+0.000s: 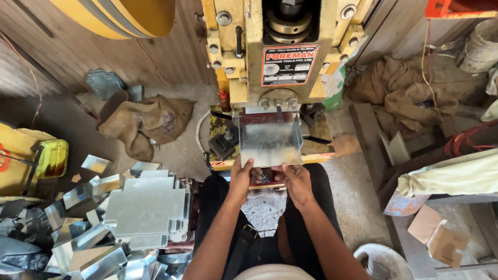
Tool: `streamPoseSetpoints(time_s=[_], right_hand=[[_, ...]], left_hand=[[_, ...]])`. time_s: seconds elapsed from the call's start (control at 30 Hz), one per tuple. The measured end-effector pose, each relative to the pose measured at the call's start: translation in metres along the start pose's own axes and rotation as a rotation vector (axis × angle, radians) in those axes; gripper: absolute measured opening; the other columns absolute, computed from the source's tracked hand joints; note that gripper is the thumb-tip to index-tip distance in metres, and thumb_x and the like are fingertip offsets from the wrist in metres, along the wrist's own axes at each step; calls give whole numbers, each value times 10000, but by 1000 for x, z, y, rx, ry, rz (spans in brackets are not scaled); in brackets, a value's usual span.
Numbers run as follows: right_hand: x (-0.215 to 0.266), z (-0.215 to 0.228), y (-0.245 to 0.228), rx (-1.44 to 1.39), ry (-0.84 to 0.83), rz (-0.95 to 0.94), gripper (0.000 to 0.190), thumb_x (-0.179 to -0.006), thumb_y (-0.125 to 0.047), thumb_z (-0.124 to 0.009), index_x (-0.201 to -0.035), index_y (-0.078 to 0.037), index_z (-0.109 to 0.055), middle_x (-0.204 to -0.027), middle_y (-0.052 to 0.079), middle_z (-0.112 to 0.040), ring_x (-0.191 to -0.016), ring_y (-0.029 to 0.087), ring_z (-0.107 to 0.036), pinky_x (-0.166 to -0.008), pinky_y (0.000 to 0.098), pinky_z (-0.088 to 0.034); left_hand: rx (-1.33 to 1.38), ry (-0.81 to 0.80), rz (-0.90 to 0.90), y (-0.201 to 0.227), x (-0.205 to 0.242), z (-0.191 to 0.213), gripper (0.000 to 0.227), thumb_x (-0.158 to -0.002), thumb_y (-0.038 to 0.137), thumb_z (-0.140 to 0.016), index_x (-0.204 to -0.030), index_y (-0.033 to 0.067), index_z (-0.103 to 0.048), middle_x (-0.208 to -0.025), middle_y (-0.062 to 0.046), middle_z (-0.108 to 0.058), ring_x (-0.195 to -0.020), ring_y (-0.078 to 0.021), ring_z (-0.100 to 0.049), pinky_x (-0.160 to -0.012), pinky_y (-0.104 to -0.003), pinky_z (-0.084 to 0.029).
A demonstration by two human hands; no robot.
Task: The person sits on the floor in a workshop and repeatedly places flat metal sheets into a yellow Foreman press machine. They operate the machine's lever to process each sheet and then remove the finished piece, placing it into a growing pile of processed metal parts.
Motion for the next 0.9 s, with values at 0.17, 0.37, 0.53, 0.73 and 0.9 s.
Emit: streamPoseSetpoints(time_s=[0.17,0.37,0.53,0.73,0.9], right_hand=[[-16,13,13,83,169,113,233,-980,-151,-686,-1120,31,-654,-968,144,-745,-697,149,-631,-668,274,-534],[-20,21,20,90,138,166,234,-981,-162,-696,-1068,51,-657,-936,137,-765,-692,135,-628,-641,271,-527],[-22,30,28,128,178,137,275,-981,-187,-725,-1089,60,-673,-908,136,-746,-692,140,-621,-652,270,-517],[-11,42,26,43,137,129,356,-992,-308,-677,-1158,7,-669,-885,86,-694,-767,136,-673,-708,273,-565],[-12,48,11,-70,65,66,550,-1051,-502,-501,-1168,14,-652,-879,124,-704,-771,204,-660,-752,342,-540]], left_hand=[[-92,-71,85,0,-21,-4,386,-1033,206,-554,-1377,68,-446,-869,-128,-695,-627,-168,-660,-553,-296,-562],[-221,-131,299,13,10,11,703,-959,489,-595,-1502,104,-370,-909,-157,-717,-621,-188,-679,-534,-320,-571],[-414,-414,346,7,43,9,789,-912,656,-584,-1458,87,-557,-920,-115,-739,-593,-150,-649,-518,-259,-546],[-467,-265,179,21,9,-32,741,-860,616,-662,-1322,43,-569,-869,-67,-706,-586,-133,-637,-483,-281,-505],[-26,-228,397,-11,-50,-66,538,-936,576,-638,-1022,45,-658,-675,3,-593,-532,-125,-537,-453,-250,-406]])
Point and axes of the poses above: each hand's wrist, its own x-axis away from the middle knuckle, its own z-axis out of the back of the hand, y = z × x, the point moved 3 cm from there along -x, towards the middle knuckle
